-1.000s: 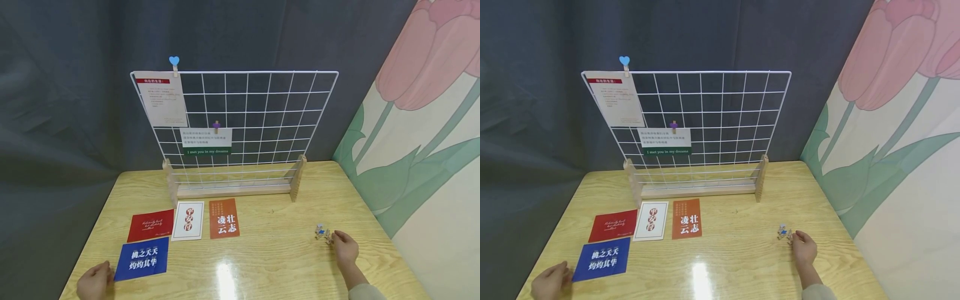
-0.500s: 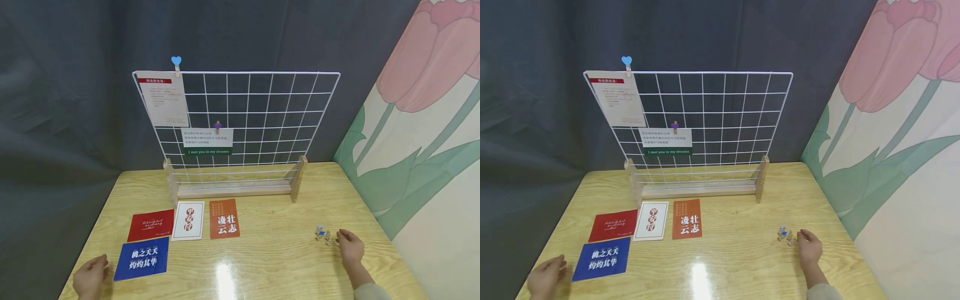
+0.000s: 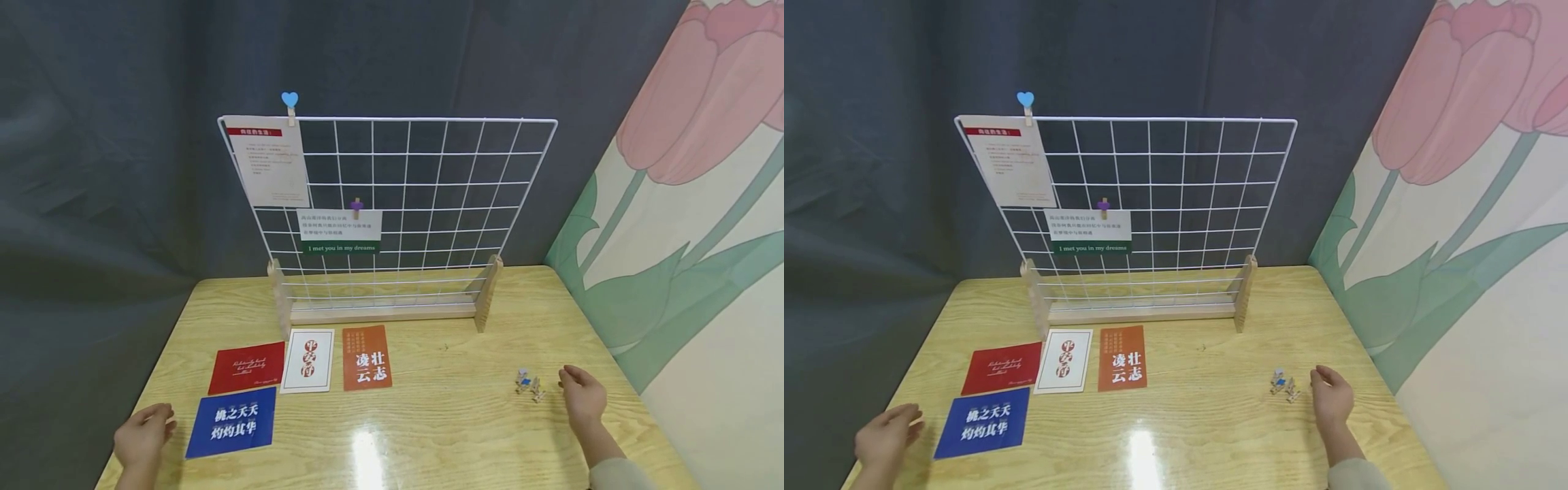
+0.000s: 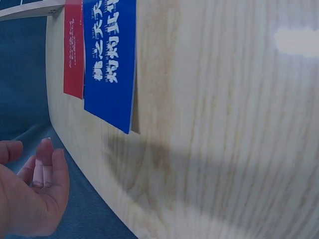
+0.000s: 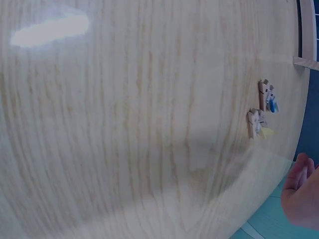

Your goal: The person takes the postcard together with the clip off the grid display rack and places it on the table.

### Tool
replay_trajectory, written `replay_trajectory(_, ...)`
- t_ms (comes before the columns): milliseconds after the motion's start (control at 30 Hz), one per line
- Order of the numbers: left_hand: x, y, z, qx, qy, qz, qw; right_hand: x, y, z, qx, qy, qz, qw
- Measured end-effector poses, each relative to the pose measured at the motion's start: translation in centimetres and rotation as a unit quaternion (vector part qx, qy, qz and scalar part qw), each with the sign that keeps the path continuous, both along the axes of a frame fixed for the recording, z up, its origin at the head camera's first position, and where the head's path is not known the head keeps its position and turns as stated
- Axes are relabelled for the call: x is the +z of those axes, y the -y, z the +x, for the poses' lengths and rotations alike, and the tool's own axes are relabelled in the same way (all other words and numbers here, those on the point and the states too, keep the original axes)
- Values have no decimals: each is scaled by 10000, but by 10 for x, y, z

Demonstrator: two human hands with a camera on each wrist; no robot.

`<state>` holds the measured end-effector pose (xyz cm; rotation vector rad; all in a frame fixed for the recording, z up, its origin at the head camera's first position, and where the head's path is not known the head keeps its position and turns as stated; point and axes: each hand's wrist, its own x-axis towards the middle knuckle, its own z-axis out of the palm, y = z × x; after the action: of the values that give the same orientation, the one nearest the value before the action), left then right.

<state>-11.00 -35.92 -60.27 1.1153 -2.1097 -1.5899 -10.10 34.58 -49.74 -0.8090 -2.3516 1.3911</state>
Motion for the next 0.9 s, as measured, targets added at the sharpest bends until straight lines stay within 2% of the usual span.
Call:
replay_trajectory(167, 4, 2, -5, 35, -162, 148, 9998, 10, -2, -3, 42, -54, 164, 9998)
replay_trajectory(300, 4, 5, -11, -41, -41, 152, 9999, 15, -4, -6, 41, -60, 127, 9999)
replay_trajectory(467, -1, 10, -20, 69, 58, 170, 9998, 21, -4, -11, 81, -82, 43, 9999)
replay_trajectory(700, -8, 13, -30, 40, 46, -155, 9999, 28, -4, -19, 201, -122, 147, 9996)
replay_trajectory(900, -2, 13, -33, -57, 96, -115, 9999, 39, -3, -29, 165, -198, 117, 9996)
